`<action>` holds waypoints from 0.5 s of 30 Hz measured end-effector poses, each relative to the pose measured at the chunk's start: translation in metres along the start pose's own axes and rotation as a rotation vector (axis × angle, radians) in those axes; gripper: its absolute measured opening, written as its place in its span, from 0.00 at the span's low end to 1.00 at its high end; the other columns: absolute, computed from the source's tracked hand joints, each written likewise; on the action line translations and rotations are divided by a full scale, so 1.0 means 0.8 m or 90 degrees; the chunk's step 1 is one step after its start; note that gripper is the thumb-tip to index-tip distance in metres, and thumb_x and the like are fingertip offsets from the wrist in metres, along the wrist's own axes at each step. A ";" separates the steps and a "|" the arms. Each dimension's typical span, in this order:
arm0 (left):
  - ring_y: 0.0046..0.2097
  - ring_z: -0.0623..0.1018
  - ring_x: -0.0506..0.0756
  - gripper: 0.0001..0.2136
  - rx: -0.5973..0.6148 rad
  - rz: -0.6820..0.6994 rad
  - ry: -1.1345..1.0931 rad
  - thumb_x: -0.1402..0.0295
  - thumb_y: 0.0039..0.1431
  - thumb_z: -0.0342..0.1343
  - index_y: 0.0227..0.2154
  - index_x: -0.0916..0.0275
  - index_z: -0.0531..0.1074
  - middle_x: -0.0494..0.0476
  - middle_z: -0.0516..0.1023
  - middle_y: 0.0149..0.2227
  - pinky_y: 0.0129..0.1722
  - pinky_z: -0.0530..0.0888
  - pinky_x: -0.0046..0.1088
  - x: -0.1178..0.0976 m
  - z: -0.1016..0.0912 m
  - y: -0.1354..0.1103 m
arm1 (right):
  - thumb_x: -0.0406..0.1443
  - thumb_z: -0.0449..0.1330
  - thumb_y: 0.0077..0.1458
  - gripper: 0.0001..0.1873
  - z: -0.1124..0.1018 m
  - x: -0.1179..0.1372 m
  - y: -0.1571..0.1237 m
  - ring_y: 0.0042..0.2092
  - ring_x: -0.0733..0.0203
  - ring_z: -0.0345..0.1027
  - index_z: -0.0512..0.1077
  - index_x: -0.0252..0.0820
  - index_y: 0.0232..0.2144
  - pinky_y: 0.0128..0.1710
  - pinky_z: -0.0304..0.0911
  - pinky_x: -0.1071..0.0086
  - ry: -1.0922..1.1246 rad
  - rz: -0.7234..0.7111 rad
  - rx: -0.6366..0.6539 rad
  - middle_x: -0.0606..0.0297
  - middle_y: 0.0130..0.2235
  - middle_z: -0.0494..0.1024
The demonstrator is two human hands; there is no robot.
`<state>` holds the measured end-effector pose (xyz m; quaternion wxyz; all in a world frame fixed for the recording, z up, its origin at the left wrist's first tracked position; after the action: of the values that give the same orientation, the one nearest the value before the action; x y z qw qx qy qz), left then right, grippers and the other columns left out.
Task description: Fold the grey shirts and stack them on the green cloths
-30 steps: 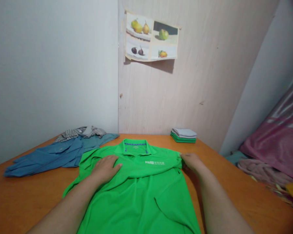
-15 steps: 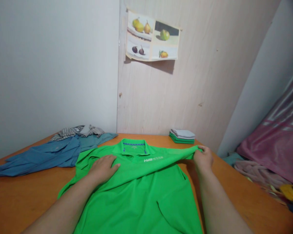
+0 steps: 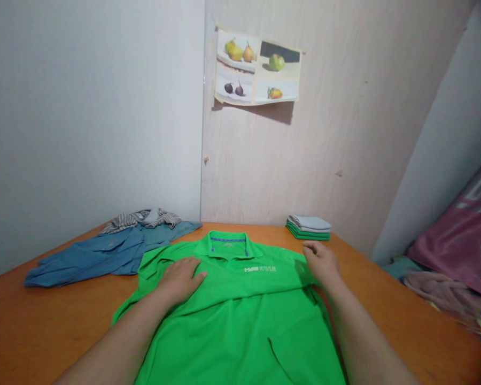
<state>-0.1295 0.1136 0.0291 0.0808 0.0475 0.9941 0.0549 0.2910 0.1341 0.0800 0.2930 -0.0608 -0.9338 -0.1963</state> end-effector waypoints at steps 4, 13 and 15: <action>0.65 0.65 0.65 0.27 -0.004 0.000 -0.001 0.52 0.64 0.48 0.60 0.63 0.68 0.66 0.65 0.65 0.64 0.59 0.44 0.000 0.000 -0.002 | 0.41 0.51 0.58 0.14 0.041 0.044 -0.020 0.41 0.57 0.73 0.76 0.44 0.34 0.40 0.62 0.70 0.031 -0.134 0.089 0.62 0.37 0.81; 0.67 0.63 0.66 0.28 0.015 -0.021 -0.022 0.51 0.64 0.48 0.61 0.61 0.66 0.66 0.63 0.66 0.64 0.57 0.46 0.000 0.000 -0.007 | 0.42 0.61 0.53 0.10 0.087 0.054 -0.048 0.45 0.52 0.73 0.78 0.44 0.30 0.42 0.62 0.68 -0.091 -0.182 0.236 0.60 0.37 0.81; 0.67 0.62 0.66 0.27 0.016 -0.027 -0.026 0.51 0.63 0.48 0.61 0.59 0.67 0.65 0.62 0.66 0.64 0.57 0.46 0.000 -0.001 -0.008 | 0.43 0.60 0.54 0.12 0.087 0.048 -0.046 0.49 0.50 0.71 0.79 0.45 0.36 0.46 0.62 0.66 -0.124 -0.171 0.227 0.58 0.43 0.81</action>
<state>-0.1299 0.1069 0.0287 0.1017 0.0287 0.9936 0.0393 0.2148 0.1286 0.0373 0.1787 0.0979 -0.9773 -0.0587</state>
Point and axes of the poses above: each hand's wrist, its own y-axis towards the middle knuckle, its own z-axis out of the palm, x = y × z, the point moved 9 cm from there along y, towards the middle knuckle
